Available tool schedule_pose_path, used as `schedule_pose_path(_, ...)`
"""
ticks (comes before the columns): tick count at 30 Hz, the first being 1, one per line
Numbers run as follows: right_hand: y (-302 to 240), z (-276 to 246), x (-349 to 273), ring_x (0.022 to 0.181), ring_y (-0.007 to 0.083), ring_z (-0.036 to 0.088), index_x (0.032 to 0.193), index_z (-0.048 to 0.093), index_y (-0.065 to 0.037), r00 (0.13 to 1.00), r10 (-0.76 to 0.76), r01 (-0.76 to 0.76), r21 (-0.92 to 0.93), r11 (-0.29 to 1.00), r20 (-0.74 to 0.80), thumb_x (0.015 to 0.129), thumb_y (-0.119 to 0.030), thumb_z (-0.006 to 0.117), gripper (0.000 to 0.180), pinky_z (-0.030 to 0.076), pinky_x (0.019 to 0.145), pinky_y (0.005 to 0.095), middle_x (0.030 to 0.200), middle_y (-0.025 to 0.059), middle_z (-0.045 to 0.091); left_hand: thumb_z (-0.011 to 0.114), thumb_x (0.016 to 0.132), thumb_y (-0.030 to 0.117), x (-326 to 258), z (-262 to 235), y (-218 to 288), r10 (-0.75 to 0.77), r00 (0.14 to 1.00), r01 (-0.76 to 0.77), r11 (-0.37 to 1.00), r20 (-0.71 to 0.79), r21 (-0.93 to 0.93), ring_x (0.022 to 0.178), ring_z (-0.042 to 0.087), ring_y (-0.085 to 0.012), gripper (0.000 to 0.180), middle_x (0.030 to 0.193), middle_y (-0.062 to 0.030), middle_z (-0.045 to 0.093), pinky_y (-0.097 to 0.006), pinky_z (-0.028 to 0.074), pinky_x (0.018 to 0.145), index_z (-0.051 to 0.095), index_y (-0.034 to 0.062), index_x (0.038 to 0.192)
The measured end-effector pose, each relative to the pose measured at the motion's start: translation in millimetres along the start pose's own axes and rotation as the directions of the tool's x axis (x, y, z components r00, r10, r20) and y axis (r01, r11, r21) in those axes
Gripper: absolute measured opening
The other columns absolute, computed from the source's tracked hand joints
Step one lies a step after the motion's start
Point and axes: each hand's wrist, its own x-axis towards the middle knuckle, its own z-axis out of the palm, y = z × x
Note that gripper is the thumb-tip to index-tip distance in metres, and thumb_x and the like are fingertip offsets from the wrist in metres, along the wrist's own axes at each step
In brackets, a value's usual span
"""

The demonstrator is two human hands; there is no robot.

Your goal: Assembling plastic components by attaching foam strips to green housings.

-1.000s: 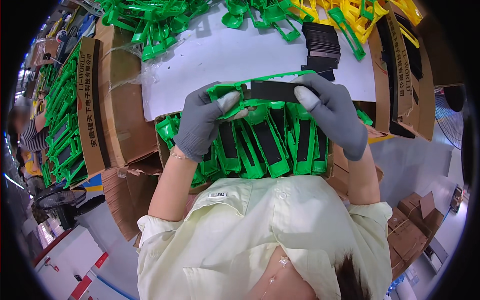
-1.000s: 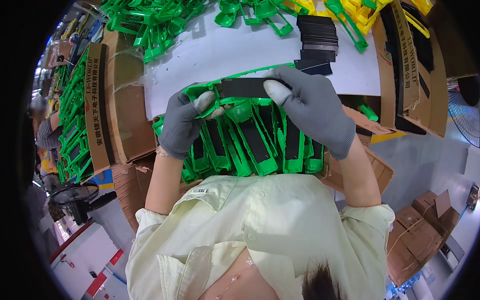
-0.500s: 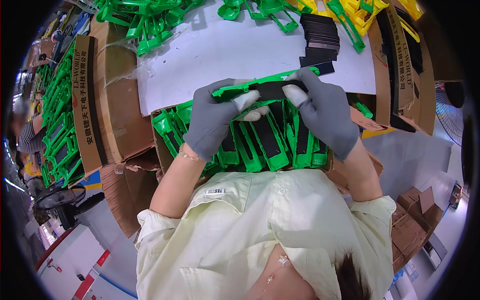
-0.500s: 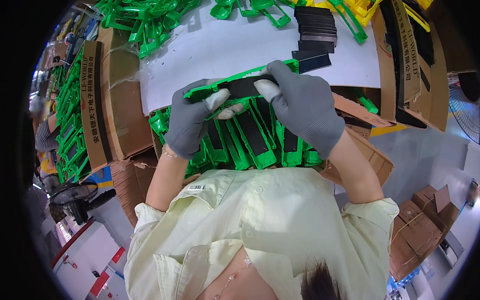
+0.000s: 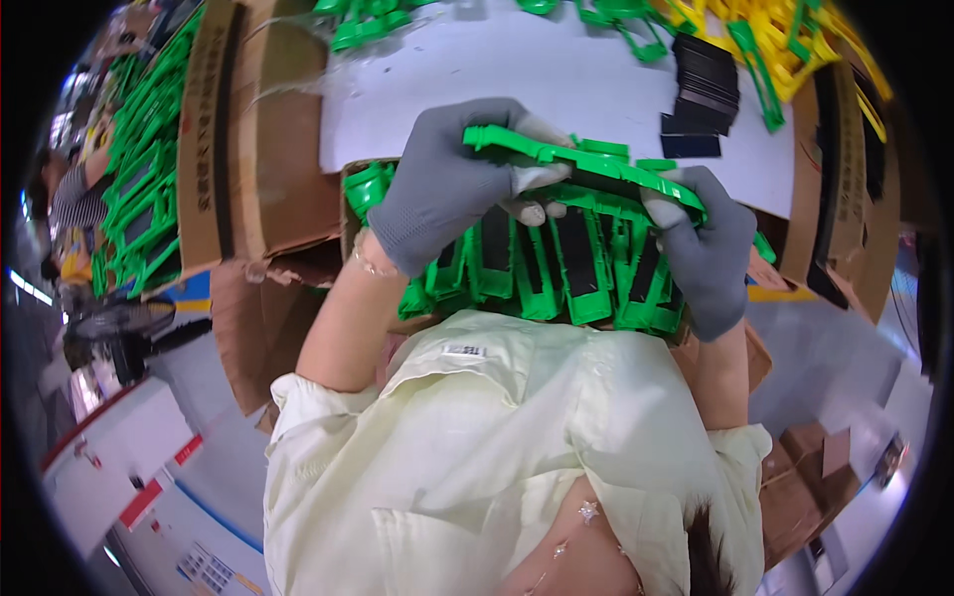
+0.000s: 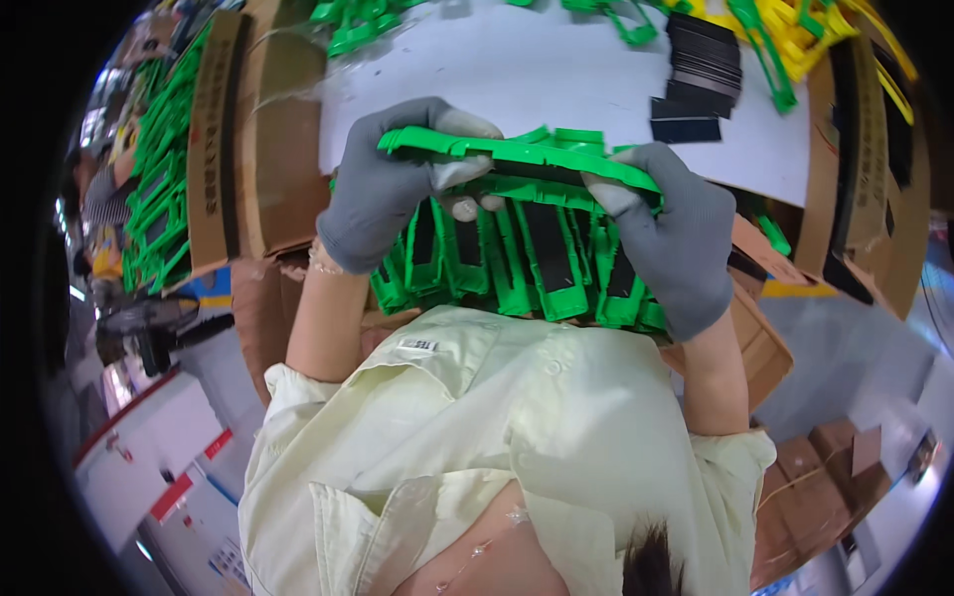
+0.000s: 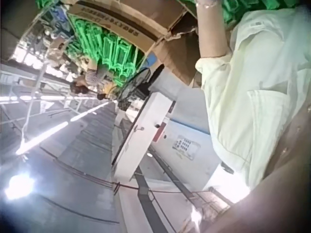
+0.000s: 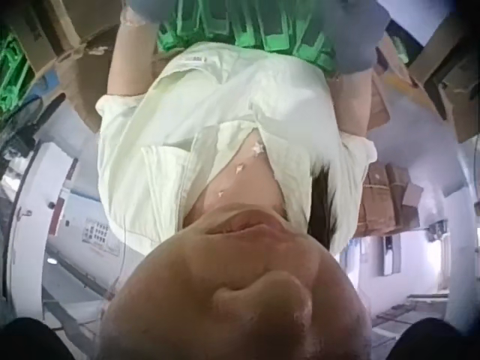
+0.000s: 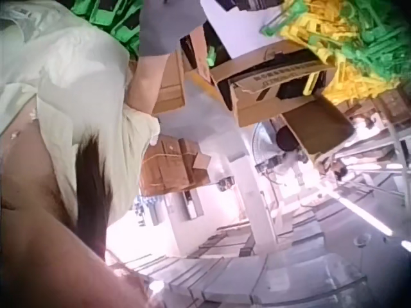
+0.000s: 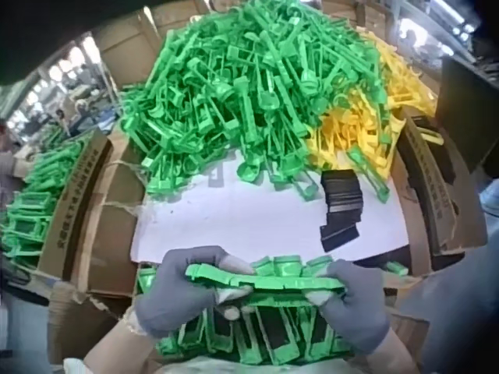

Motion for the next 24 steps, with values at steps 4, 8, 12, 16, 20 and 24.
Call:
schedule_pose_path(4,-10.2,-5.3,4.0,0.067,0.0061,0.054,0.117,0.053,-0.002,0.995,0.01,-0.033,0.237,0.971,0.097,0.078,-0.007,0.058,0.039,0.044,0.061,0.0209,0.092,0.007,0.061,0.063,0.081,0.002,-23.2,-54.2,30.9,0.107,0.994,-0.1,0.974,-0.024,0.202,0.061,0.065,-0.0147,0.015,0.077,-0.0085,0.064,-0.021,0.051,0.048,0.059,-0.0035,0.095)
schedule_pose_path(8,22.8,-26.6,8.2,0.072,0.008,0.054,0.127,0.045,-0.003,0.994,0.106,-0.106,0.254,0.961,0.01,0.085,-0.015,0.057,0.046,0.045,0.066,0.0204,0.103,0.0095,0.06,0.066,0.079,0.003,-80.1,-131.0,52.3,0.026,0.994,0.026,0.889,-0.107,0.456,0.054,0.059,-0.0104,0.015,0.07,-0.0059,0.061,-0.02,0.044,0.044,0.059,-0.0007,0.091)
schedule_pose_path(12,37.9,-30.6,0.5,0.074,0.0068,0.054,0.124,0.047,-0.002,0.985,0.169,-0.169,0.184,0.968,0.02,0.085,-0.014,0.058,0.042,0.045,0.067,0.0195,0.098,0.0065,0.06,0.069,0.075,0.003,-71.2,-148.8,27.5,-0.425,0.892,0.443,0.76,-0.153,0.475,0.049,0.053,-0.0079,0.019,0.067,-0.0033,0.058,-0.021,0.042,0.044,0.058,0.0005,0.09)
schedule_pose_path(16,46.0,-29.5,4.7,0.077,0.0065,0.054,0.122,0.049,-0.001,0.981,0.189,-0.192,0.195,0.962,0.032,0.086,-0.014,0.059,0.04,0.045,0.069,0.0193,0.096,0.0054,0.06,0.073,0.071,0.01,-56.2,-134.2,-0.2,-0.432,0.851,0.516,0.578,-0.299,0.633,0.059,0.06,-0.0159,0.029,0.072,-0.0065,0.061,-0.028,0.047,0.052,0.058,0.0051,0.096)
schedule_pose_path(20,59.8,-45.1,7.4,0.074,0.0061,0.053,0.12,0.05,-0.001,0.973,0.225,-0.21,0.195,0.958,-0.059,0.087,-0.016,0.059,0.038,0.045,0.067,0.0199,0.093,0.0042,0.059,0.075,0.067,0.027,-46.1,-132.3,4.2,-0.113,0.94,0.34,0.309,-0.321,0.888,0.089,0.062,-0.0319,0.044,0.095,-0.0133,0.066,-0.036,0.048,0.076,0.06,0.0054,0.102)
schedule_pose_path(24,79.3,-57.7,14.3,0.068,0.0055,0.052,0.116,0.055,-0.002,0.934,0.32,-0.293,0.166,0.941,-0.162,0.086,-0.018,0.06,0.034,0.043,0.06,0.0192,0.09,0.0028,0.059,0.073,0.071,0.027,19.2,-123.9,32.7,0.114,0.963,0.201,0.297,-0.244,0.933,0.088,0.063,-0.0236,0.046,0.098,-0.011,0.066,-0.033,0.049,0.077,0.062,0.0065,0.11)
